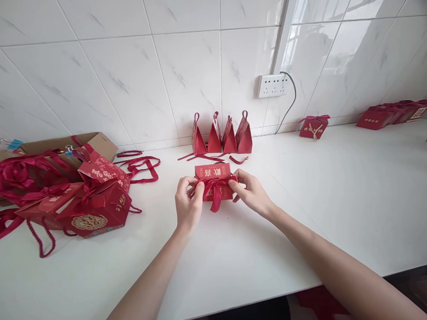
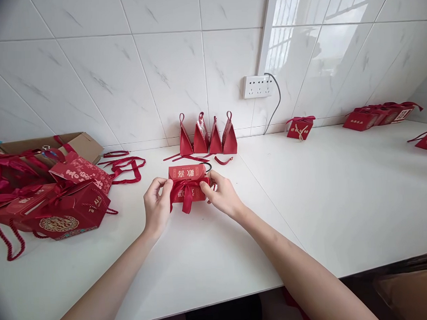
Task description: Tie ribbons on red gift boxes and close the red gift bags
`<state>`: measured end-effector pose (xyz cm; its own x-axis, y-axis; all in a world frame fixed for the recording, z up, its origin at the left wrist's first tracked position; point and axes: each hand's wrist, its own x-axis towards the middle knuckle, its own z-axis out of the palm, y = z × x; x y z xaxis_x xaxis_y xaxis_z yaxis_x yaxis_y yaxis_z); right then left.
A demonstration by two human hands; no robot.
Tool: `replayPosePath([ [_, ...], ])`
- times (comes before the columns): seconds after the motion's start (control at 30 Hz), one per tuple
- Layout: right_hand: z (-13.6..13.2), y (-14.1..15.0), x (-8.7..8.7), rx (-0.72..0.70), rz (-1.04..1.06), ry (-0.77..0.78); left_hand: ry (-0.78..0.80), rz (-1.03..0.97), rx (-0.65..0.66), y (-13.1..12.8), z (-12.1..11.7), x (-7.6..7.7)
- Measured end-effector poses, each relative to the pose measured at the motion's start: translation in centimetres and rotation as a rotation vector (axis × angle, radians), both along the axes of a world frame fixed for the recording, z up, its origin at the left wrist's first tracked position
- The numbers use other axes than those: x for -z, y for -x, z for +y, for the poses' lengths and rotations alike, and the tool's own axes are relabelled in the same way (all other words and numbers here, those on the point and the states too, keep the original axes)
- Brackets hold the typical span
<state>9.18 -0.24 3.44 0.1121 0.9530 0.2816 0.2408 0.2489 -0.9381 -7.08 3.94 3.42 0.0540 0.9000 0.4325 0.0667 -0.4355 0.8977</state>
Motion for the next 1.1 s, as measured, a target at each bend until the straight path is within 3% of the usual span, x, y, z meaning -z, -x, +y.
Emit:
replayPosePath([
  [0.23,0.1,-0.2,0.2,-0.033,0.037,-0.009,0.066,-0.096,0.003,0.1,0.8,0.3],
  [0.6,0.5,-0.6,0.0,-0.180,0.311,0.039,0.010,-0.002,-0.198,-0.4,0.3,0.6],
  [0.93,0.7,-0.7,0.4,-0.190,0.380,0.057,-0.007,-0.047,-0.280,-0.9,0.7,1.2],
  [1.1,0.8,-0.7,0.4,-0.151,0.370,0.080,-0.039,0.034,-0.274,-0.5,1.0,1.6],
])
